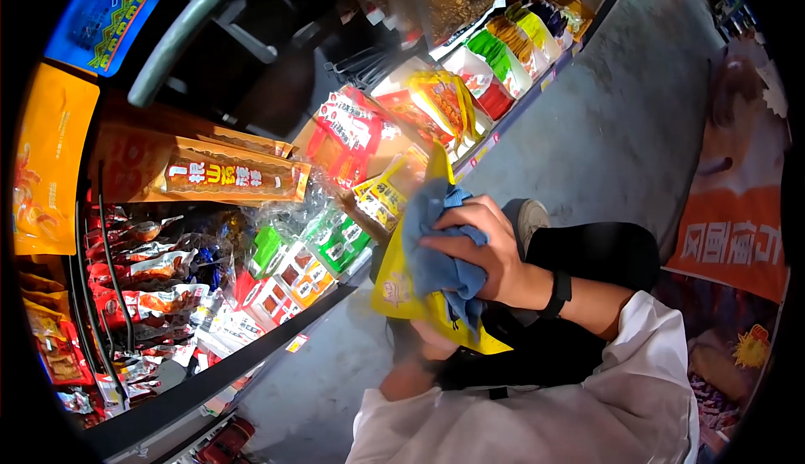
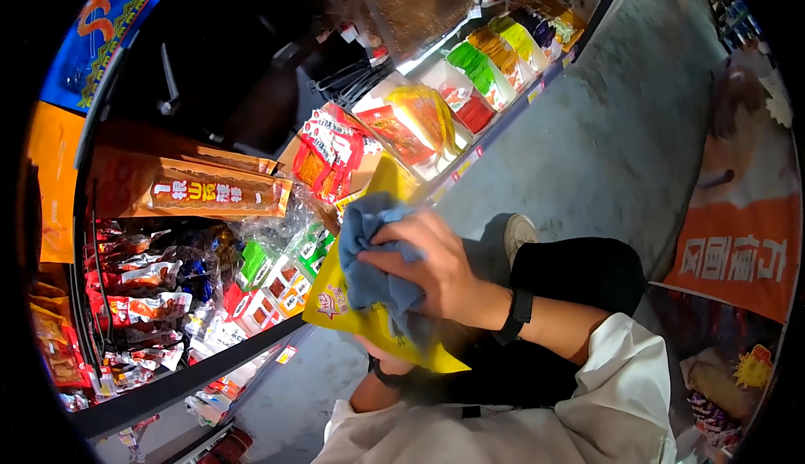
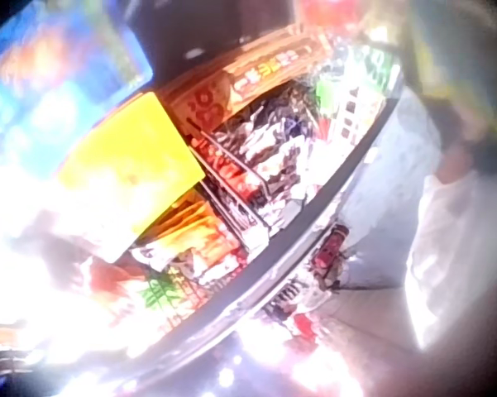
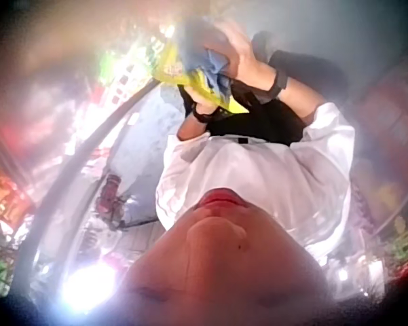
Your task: The person picks up several packaged snacks from a supermarket shelf, wipes both sides of each package with a blue cloth, and places them back onto the rack.
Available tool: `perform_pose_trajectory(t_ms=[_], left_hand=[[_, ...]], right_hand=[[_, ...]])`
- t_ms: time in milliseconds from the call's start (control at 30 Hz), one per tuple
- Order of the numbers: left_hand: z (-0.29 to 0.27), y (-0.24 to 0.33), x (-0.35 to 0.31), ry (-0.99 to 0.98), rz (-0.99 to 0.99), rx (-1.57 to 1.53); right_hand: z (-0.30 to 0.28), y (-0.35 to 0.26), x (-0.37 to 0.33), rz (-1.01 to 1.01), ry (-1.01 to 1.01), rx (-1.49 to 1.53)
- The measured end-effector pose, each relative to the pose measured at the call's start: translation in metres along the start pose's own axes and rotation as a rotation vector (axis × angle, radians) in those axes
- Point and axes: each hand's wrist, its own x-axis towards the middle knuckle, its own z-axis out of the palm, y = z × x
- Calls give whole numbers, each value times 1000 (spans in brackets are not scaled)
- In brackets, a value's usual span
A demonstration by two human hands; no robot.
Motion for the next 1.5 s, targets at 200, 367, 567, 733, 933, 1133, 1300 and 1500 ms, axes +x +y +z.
perform_pose_trajectory(t_ms=[200, 367, 567, 733, 933, 1133, 1300, 1500], left_hand=[[2, 17, 21, -44, -115, 21], [-38, -9, 13, -48, -139, -250], [-62, -25, -26, -37, -160, -404], [-56, -11, -26, -16, -114, -323], [-39, -1, 5, 16, -61, -116], [-41, 3, 15, 53, 60, 38], [-21, 17, 30, 85, 145, 402], [13, 39, 56, 228, 156, 298]], right_hand=[[-3, -14, -15, 149, -80, 164], [5, -18, -19, -105, -161, 246], [2, -2, -1, -163, -74, 39], [-5, -11, -3, 72, -56, 156], [6, -21, -28, -23, -160, 239], [6, -30, -23, 121, -170, 373], [5, -15, -31, 218, -255, 377], [-1, -11, -23, 264, -145, 646]])
